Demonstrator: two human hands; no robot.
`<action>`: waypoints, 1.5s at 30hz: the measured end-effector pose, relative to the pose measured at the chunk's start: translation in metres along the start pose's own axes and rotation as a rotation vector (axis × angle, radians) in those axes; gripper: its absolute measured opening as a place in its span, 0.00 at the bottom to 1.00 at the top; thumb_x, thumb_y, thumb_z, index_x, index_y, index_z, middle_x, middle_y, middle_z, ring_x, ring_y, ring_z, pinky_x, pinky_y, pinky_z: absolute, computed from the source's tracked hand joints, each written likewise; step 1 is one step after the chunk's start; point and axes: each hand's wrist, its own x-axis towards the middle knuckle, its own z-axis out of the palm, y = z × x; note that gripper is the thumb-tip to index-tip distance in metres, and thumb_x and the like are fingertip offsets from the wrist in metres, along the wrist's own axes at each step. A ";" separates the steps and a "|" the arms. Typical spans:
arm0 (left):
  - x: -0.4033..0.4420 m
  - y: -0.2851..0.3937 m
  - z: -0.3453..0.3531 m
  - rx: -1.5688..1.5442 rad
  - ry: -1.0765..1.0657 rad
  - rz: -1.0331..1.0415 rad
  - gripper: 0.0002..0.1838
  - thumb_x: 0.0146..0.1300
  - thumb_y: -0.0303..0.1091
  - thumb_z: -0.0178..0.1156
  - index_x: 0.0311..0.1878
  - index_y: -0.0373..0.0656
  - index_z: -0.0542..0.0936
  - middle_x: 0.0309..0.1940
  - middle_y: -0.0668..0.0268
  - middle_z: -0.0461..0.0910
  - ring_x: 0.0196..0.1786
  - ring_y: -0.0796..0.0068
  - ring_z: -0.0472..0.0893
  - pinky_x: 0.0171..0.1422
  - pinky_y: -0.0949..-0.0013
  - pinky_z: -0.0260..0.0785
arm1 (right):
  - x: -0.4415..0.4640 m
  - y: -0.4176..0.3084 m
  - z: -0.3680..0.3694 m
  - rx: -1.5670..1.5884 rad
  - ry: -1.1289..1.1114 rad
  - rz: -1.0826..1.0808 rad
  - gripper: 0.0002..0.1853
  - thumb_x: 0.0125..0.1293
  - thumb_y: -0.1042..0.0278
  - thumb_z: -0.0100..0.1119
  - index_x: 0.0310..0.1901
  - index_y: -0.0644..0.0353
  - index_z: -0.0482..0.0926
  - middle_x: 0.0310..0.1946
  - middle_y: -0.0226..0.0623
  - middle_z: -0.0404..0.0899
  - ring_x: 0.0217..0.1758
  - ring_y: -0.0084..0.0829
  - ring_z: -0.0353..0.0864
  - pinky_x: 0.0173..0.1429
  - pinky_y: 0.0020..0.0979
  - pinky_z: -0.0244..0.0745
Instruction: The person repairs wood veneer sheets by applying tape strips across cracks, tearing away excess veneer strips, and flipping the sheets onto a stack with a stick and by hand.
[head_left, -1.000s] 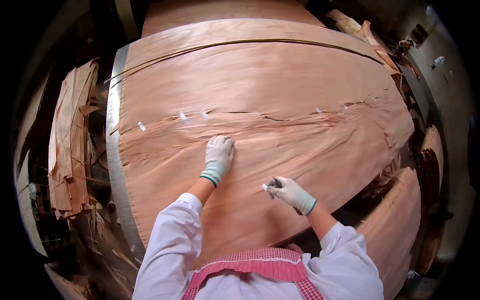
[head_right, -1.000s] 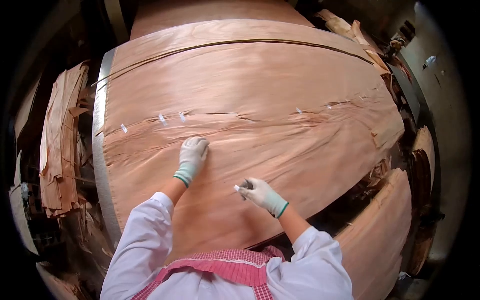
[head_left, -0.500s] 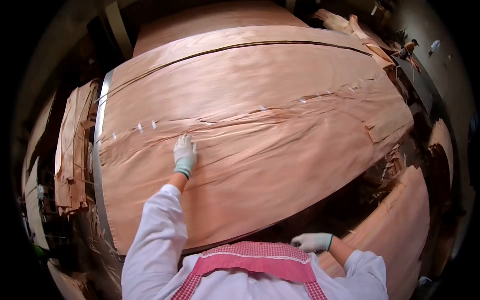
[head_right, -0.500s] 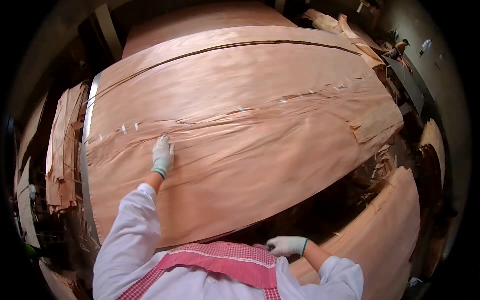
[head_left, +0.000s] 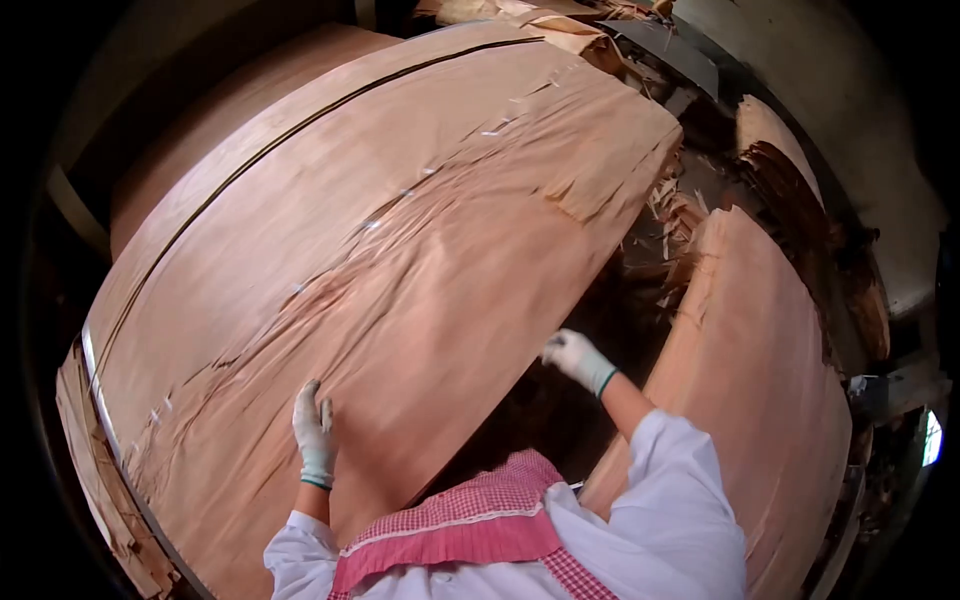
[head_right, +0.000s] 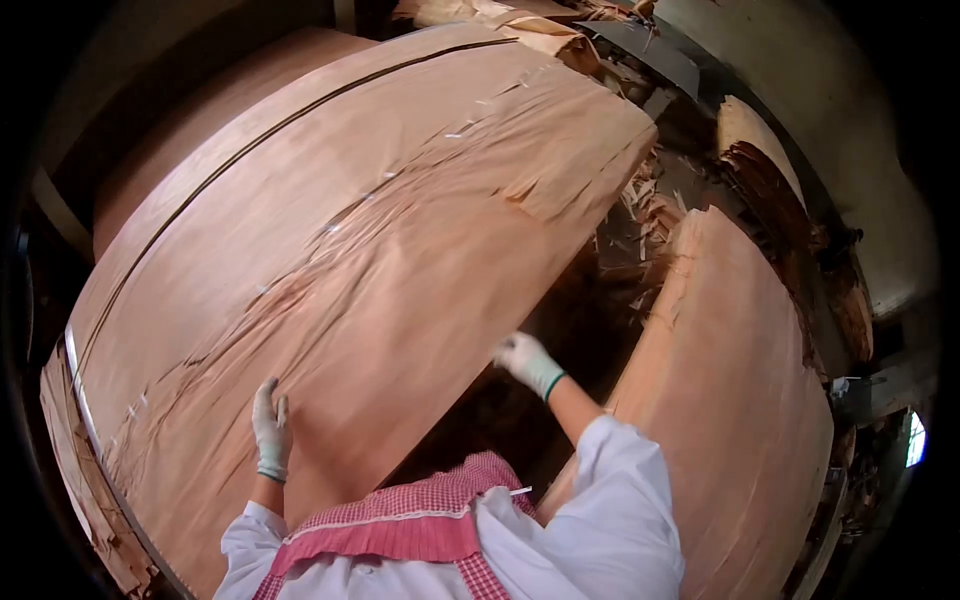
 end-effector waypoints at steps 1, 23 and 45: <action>0.007 0.014 0.003 0.027 -0.012 0.022 0.17 0.65 0.26 0.55 0.56 0.33 0.74 0.54 0.50 0.77 0.60 0.51 0.74 0.66 0.59 0.64 | 0.016 -0.024 -0.024 0.099 0.155 0.110 0.11 0.61 0.60 0.63 0.34 0.59 0.77 0.27 0.34 0.81 0.23 0.22 0.73 0.25 0.27 0.69; 0.205 0.316 0.330 -1.604 -0.682 -0.522 0.22 0.73 0.47 0.52 0.60 0.42 0.72 0.53 0.64 0.77 0.60 0.73 0.72 0.65 0.63 0.64 | 0.216 -0.113 -0.121 0.937 0.160 -0.104 0.07 0.65 0.68 0.61 0.30 0.55 0.74 0.23 0.24 0.75 0.19 0.13 0.67 0.21 0.18 0.62; 0.142 0.159 -0.098 -0.851 0.026 -0.242 0.13 0.65 0.30 0.60 0.51 0.37 0.75 0.40 0.68 0.79 0.45 0.81 0.78 0.50 0.75 0.72 | 0.277 0.025 -0.194 1.131 0.472 0.160 0.22 0.61 0.38 0.62 0.42 0.48 0.75 0.27 0.25 0.73 0.26 0.23 0.70 0.19 0.24 0.60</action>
